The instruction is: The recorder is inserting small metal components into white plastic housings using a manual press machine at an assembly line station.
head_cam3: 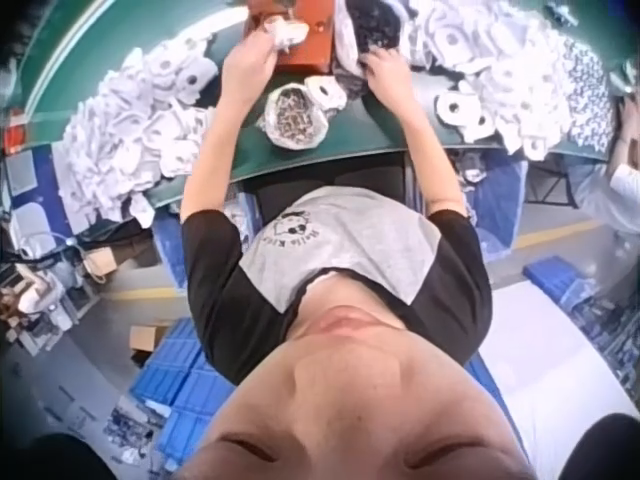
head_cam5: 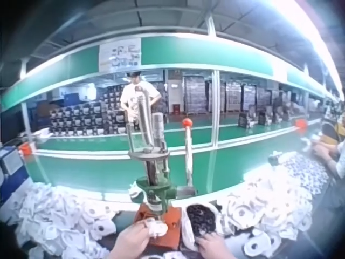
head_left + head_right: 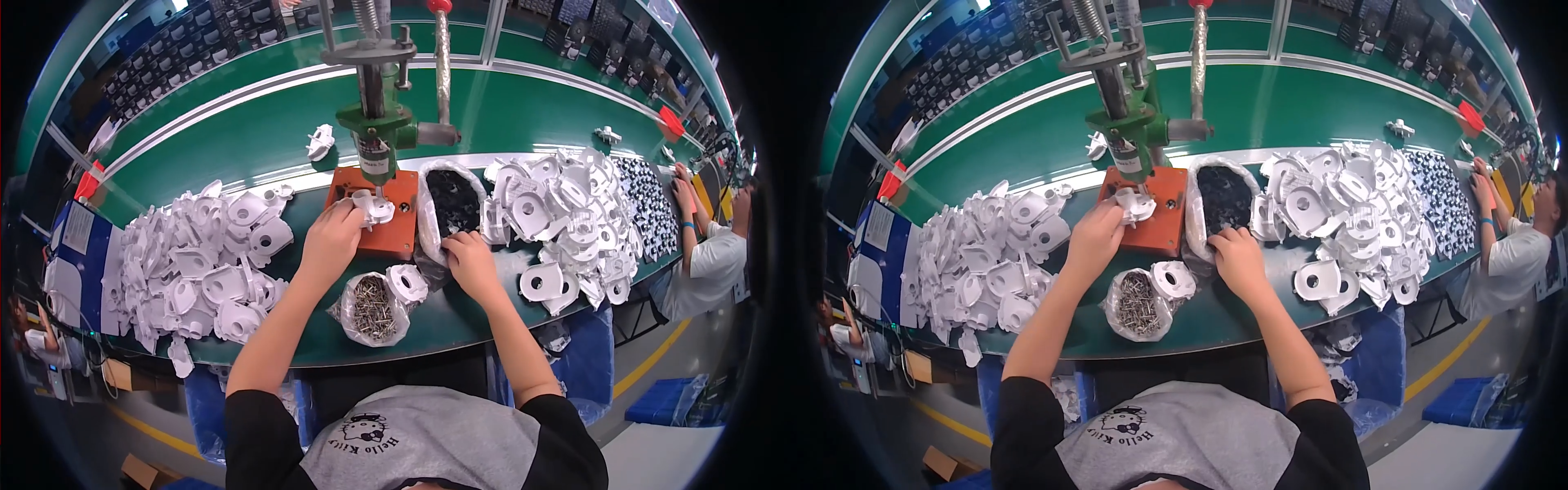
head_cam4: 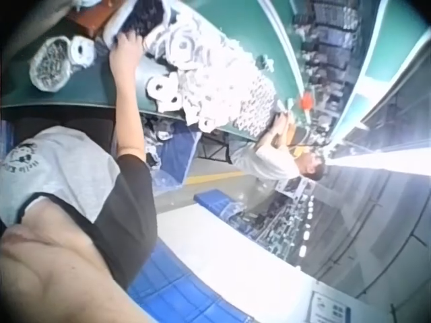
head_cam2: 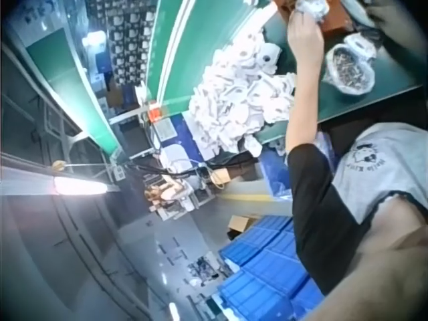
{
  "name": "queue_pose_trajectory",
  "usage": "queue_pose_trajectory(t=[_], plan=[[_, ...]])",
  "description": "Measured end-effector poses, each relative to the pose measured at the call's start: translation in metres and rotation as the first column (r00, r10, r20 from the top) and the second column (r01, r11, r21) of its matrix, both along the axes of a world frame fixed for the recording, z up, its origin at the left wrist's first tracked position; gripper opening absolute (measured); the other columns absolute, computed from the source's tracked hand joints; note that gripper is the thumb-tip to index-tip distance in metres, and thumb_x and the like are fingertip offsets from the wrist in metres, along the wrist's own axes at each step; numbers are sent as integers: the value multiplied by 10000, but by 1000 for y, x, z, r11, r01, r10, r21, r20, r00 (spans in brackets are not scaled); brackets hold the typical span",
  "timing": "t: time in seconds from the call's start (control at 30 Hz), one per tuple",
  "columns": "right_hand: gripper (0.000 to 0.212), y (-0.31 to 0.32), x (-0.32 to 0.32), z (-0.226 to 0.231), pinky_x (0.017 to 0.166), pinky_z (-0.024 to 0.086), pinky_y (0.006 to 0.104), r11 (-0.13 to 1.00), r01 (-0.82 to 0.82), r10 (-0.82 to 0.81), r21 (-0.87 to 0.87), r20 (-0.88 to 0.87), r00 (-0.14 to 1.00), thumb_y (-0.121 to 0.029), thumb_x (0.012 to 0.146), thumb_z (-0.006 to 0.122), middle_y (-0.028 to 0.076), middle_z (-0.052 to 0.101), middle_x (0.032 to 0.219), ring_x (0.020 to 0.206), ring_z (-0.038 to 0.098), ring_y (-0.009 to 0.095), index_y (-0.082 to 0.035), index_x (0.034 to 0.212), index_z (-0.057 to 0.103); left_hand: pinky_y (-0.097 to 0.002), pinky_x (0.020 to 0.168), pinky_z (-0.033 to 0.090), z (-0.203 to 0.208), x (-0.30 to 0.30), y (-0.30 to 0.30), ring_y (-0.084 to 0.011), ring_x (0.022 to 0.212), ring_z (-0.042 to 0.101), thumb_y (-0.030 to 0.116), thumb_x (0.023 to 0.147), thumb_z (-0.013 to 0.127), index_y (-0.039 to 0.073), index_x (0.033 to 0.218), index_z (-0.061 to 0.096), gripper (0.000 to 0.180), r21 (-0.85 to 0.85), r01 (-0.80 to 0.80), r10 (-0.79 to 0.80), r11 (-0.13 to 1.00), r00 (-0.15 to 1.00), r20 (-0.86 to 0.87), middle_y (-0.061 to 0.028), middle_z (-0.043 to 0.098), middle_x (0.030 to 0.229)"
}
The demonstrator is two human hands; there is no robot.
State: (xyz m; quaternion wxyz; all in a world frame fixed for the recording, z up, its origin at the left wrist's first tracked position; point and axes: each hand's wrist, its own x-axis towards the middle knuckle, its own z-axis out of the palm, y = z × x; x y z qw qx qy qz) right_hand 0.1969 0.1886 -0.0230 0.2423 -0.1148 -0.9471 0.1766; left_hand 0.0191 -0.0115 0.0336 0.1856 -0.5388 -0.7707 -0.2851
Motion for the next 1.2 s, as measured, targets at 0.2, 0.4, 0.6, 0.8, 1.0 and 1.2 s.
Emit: queue_pose_trajectory(t=[0.2,0.4,0.6,0.8,1.0,1.2], plan=[[174,7,-1,-1,786,480,391,989,5,4,-146,62,998,-50,758,609,102,632,911,879,587,306,-47,916,683,-430,824,498,-9,-14,16,-361,1000,585,17,759,595,17,942,509,203,-94,-16,26,995,993,115,-161,584,1051],[127,7,0,-6,729,485,372,978,35,-36,-205,0,999,-41,759,634,106,626,880,822,603,301,-41,875,685,-425,842,505,0,-26,6,-362,1032,583,27,775,589,19,978,524,214,-182,12,-2,983,998,58,-171,589,1094],[120,11,0,-12,677,491,355,963,-15,-4,-268,-70,998,-45,753,650,91,629,858,731,607,281,-36,867,687,-431,889,493,-7,-30,8,-372,1067,572,47,798,583,19,965,540,175,-220,-8,-2,975,999,-46,-188,587,1099],[124,8,1,-11,684,483,380,976,0,-26,-218,-117,993,-49,710,661,84,640,799,740,617,287,-51,832,682,-444,948,461,-10,-27,11,-394,1119,539,49,834,564,18,966,547,137,-187,79,-74,979,997,31,-228,567,1117],[92,3,-2,-12,713,487,378,969,20,-63,-246,-169,984,-27,733,663,98,624,862,789,610,298,-22,824,653,-442,977,440,-16,-33,6,-388,1154,510,39,831,553,10,962,569,135,-149,146,-140,978,989,53,-235,534,1159],[87,-2,-4,-7,771,471,356,950,38,-129,-311,-280,951,-21,770,663,118,597,960,897,578,292,-10,850,631,-432,964,451,-17,-30,6,-385,1134,530,58,808,564,-3,931,577,138,-161,138,-121,977,987,108,-226,554,1140]])
